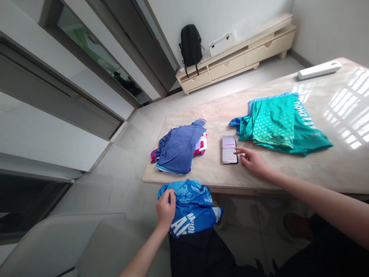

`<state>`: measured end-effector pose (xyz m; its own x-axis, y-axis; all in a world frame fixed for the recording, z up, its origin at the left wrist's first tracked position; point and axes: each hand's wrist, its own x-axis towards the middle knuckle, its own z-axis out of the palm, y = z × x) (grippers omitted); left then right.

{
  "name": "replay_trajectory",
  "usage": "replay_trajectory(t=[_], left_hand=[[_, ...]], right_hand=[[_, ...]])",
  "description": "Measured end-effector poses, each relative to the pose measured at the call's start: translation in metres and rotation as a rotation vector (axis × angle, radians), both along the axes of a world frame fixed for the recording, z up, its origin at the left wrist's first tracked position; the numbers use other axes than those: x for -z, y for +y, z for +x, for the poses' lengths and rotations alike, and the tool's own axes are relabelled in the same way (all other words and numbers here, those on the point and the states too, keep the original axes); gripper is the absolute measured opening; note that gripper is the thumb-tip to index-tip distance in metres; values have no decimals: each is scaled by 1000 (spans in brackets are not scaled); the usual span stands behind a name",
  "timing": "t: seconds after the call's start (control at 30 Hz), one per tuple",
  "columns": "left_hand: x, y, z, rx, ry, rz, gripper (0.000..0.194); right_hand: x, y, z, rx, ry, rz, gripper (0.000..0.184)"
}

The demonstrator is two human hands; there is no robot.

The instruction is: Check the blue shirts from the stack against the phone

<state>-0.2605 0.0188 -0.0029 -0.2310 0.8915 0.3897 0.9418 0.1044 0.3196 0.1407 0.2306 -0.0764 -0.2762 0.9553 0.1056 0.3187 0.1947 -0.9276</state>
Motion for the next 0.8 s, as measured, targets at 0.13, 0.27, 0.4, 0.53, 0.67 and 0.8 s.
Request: replay_trajectory(t=[0.13, 0.27, 0.4, 0.53, 0.67, 0.8], left_hand=[[0, 0, 0, 0, -3, -2, 35], [1, -1, -1, -3, -2, -3, 35], [1, -1, -1, -5, -1, -1, 35], [2, 0, -2, -5, -4, 2, 36], [3, 0, -2, -10, -6, 3, 38], [4, 0, -2, -12, -4, 7, 38]], right_hand=[[-1, 0, 1, -2, 5, 1, 43], [-1, -1, 1, -3, 11, 4, 44], [-2, -2, 2, -13, 13, 6, 45], [-2, -1, 1, -33, 5, 3, 44], [-2, 0, 1, -33, -6, -8, 42], [-2, -1, 1, -31, -15, -12, 40]])
